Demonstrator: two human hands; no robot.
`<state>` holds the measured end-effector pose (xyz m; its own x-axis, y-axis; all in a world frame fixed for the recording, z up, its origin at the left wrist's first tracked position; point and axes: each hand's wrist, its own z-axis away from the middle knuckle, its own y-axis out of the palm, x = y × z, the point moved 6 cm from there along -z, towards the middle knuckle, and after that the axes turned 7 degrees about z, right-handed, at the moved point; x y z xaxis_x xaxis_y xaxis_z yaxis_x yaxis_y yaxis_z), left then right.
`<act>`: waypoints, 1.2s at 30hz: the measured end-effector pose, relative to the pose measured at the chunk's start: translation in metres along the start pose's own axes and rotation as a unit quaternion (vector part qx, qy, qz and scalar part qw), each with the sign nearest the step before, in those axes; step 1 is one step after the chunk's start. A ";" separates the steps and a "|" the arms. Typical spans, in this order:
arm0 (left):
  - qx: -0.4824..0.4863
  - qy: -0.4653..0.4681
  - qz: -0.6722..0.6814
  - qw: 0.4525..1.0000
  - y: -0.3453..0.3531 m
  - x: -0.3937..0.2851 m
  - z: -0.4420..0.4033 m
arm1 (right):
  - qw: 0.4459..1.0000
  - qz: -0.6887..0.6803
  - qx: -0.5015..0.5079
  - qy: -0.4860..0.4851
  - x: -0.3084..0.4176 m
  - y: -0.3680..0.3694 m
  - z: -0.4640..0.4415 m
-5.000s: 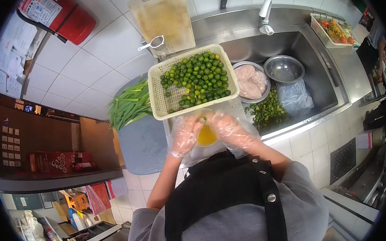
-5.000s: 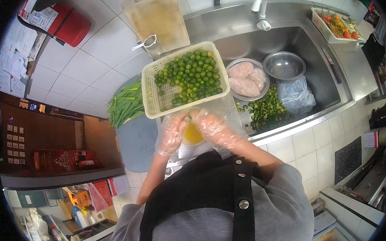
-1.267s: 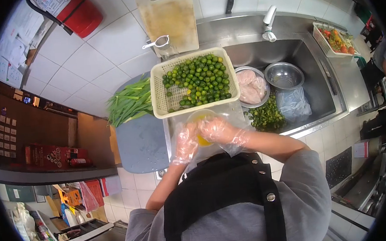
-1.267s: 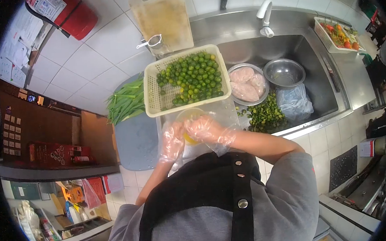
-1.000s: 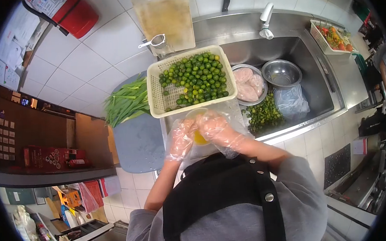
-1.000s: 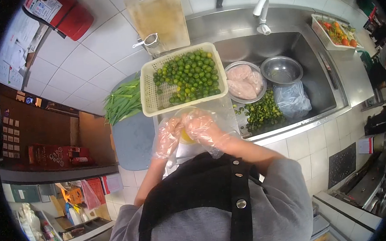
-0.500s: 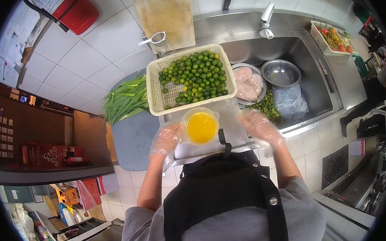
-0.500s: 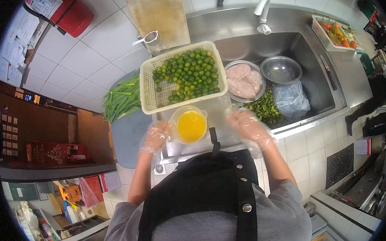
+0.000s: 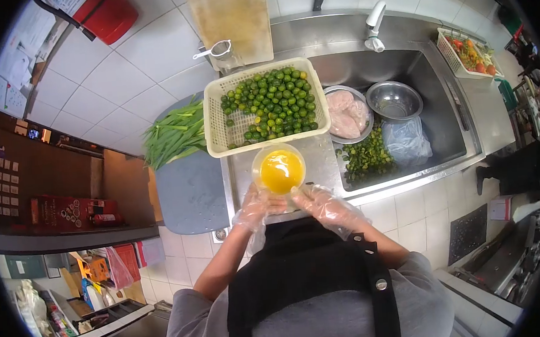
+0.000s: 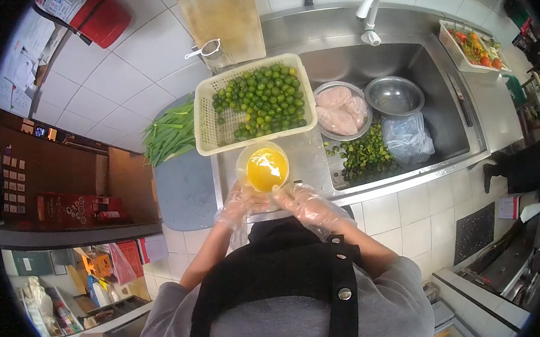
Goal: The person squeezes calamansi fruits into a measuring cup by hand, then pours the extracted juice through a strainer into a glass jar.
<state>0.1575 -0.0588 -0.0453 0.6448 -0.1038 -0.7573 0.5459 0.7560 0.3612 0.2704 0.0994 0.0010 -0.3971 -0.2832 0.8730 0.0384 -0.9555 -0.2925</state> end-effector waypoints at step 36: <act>-0.355 0.395 -0.303 0.791 -0.089 0.018 0.039 | 0.879 -0.182 -0.367 -0.246 0.162 -0.193 -0.073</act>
<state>0.1416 -0.1536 -0.0698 -0.3102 -0.3624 -0.8789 0.0073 0.9235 -0.3834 0.1316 0.2444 0.1700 0.1899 -0.1432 0.9713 -0.6820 -0.7309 0.0256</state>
